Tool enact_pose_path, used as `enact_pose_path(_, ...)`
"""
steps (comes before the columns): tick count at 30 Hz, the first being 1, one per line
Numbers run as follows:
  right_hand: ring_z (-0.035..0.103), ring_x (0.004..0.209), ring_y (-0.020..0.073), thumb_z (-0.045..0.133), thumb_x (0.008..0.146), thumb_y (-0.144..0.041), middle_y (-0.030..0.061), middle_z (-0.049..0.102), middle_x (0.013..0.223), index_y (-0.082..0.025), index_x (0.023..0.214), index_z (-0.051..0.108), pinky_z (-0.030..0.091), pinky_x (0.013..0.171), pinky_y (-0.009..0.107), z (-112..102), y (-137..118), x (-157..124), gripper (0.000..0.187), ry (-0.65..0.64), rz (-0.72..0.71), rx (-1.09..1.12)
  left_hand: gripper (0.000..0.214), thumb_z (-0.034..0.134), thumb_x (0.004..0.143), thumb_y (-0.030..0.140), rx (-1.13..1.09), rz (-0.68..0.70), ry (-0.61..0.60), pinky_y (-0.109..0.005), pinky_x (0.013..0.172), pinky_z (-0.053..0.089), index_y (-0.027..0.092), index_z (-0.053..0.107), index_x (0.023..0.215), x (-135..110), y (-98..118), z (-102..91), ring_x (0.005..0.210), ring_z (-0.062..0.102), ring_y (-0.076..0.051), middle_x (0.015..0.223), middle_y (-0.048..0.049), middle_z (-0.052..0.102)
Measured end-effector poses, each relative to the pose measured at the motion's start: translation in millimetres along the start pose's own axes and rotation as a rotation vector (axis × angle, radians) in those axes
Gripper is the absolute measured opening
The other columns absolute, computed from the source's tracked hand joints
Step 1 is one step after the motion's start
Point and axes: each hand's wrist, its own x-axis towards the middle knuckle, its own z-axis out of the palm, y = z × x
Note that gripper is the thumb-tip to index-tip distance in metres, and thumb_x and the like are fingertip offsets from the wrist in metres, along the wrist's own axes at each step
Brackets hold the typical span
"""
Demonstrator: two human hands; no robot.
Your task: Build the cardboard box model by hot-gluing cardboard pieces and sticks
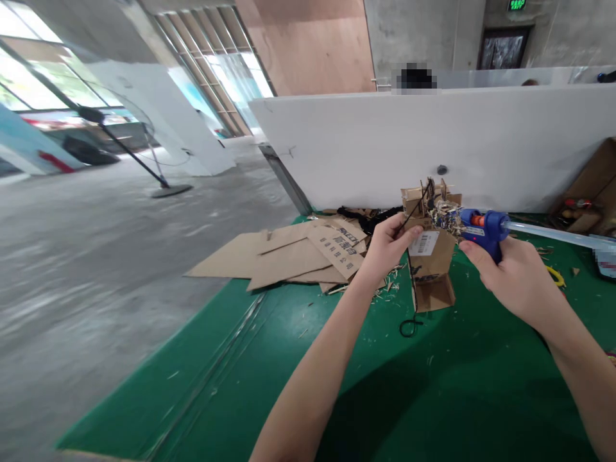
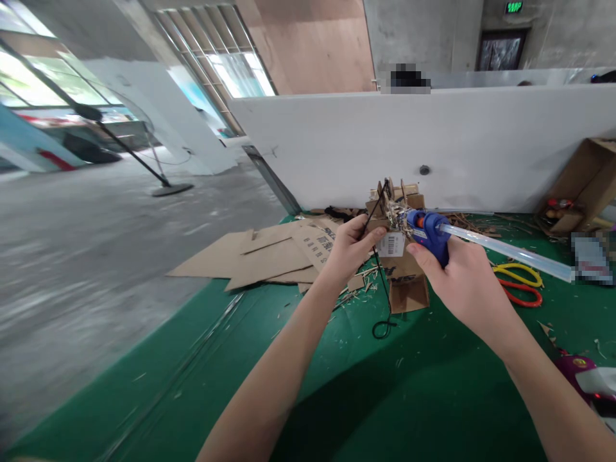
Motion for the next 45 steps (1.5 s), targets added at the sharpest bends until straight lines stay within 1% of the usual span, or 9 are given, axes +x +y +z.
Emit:
enact_pose_path(5,0.049,0.041,0.0157,0.047,0.093,-0.065,-0.0003,0.053,0.045,-0.024,0.063,0.048,0.033,0.044,0.030,-3,1,-1,0.051,-0.008,-0.004,0.017,0.032,0.074,0.080,0.041,0.011,0.002,0.004,-0.022,0.053,0.032,0.017,0.055,0.071,0,-2,-1.5,0.060,0.040,-0.010,0.065,0.0021,0.047)
enact_pose_path(10,0.048,0.039,0.0146,0.047,0.093,-0.065,-0.0011,0.052,0.044,-0.024,0.062,0.046,0.033,0.044,0.030,-5,2,-1,0.052,0.020,-0.030,0.026,0.031,0.075,0.078,0.042,-0.001,-0.002,0.002,-0.022,0.053,0.034,0.017,0.057,0.072,0,0,-0.9,0.060,0.042,-0.010,0.065,0.0017,0.049)
enact_pose_path(14,0.044,0.039,0.0134,0.048,0.093,-0.064,-0.0024,0.049,0.044,-0.023,0.065,0.050,0.030,0.044,0.029,-3,2,0,0.049,0.059,-0.033,0.029,0.034,0.077,0.075,0.044,-0.017,-0.004,0.005,-0.022,0.053,0.037,0.017,0.057,0.072,0,3,0.0,0.060,0.045,-0.011,0.066,0.0013,0.051)
enact_pose_path(18,0.043,0.041,0.0139,0.047,0.093,-0.064,-0.0025,0.048,0.047,-0.022,0.072,0.056,0.029,0.044,0.029,2,1,1,0.048,0.075,-0.015,0.019,0.031,0.075,0.077,0.044,-0.016,0.009,-0.016,-0.022,0.055,0.038,0.016,0.059,0.076,0,4,-0.1,0.064,0.047,-0.012,0.070,-0.0001,0.055)
enact_pose_path(22,0.045,0.044,0.0146,0.046,0.094,-0.064,-0.0022,0.050,0.048,-0.021,0.076,0.059,0.031,0.048,0.029,3,0,3,0.048,0.065,-0.004,0.027,0.029,0.073,0.079,0.041,0.001,0.000,-0.032,-0.022,0.055,0.036,0.017,0.057,0.073,-2,5,-0.2,0.062,0.044,-0.011,0.067,0.0013,0.052)
enact_pose_path(26,0.045,0.044,0.0145,0.046,0.093,-0.064,-0.0021,0.050,0.049,-0.021,0.076,0.059,0.031,0.048,0.028,3,1,3,0.048,0.063,-0.008,0.024,0.028,0.072,0.079,0.041,-0.028,0.012,-0.056,-0.022,0.056,0.038,0.017,0.059,0.075,-2,7,0.1,0.064,0.045,-0.011,0.070,0.0009,0.054)
enact_pose_path(33,0.044,0.042,0.0145,0.047,0.093,-0.062,-0.0027,0.049,0.049,-0.021,0.077,0.061,0.029,0.046,0.028,7,4,2,0.047,0.103,-0.033,-0.008,0.035,0.074,0.079,0.044,-0.016,0.009,-0.030,-0.020,0.052,0.033,0.017,0.053,0.069,-3,8,0.4,0.061,0.040,-0.010,0.066,0.0020,0.046)
enact_pose_path(39,0.047,0.047,0.0161,0.047,0.094,-0.060,-0.0015,0.050,0.052,-0.021,0.079,0.064,0.031,0.049,0.028,8,4,2,0.045,0.113,-0.050,-0.059,0.034,0.073,0.079,0.045,-0.038,0.027,-0.057,-0.020,0.053,0.035,0.017,0.055,0.074,-3,9,0.5,0.064,0.042,-0.010,0.070,0.0008,0.049)
enact_pose_path(45,0.046,0.047,0.0161,0.046,0.094,-0.061,-0.0011,0.050,0.053,-0.020,0.081,0.065,0.030,0.049,0.027,9,4,3,0.047,0.112,-0.040,-0.073,0.037,0.072,0.081,0.041,0.004,0.043,-0.045,-0.020,0.051,0.030,0.017,0.048,0.067,-3,9,0.2,0.060,0.035,-0.009,0.065,0.0030,0.040)
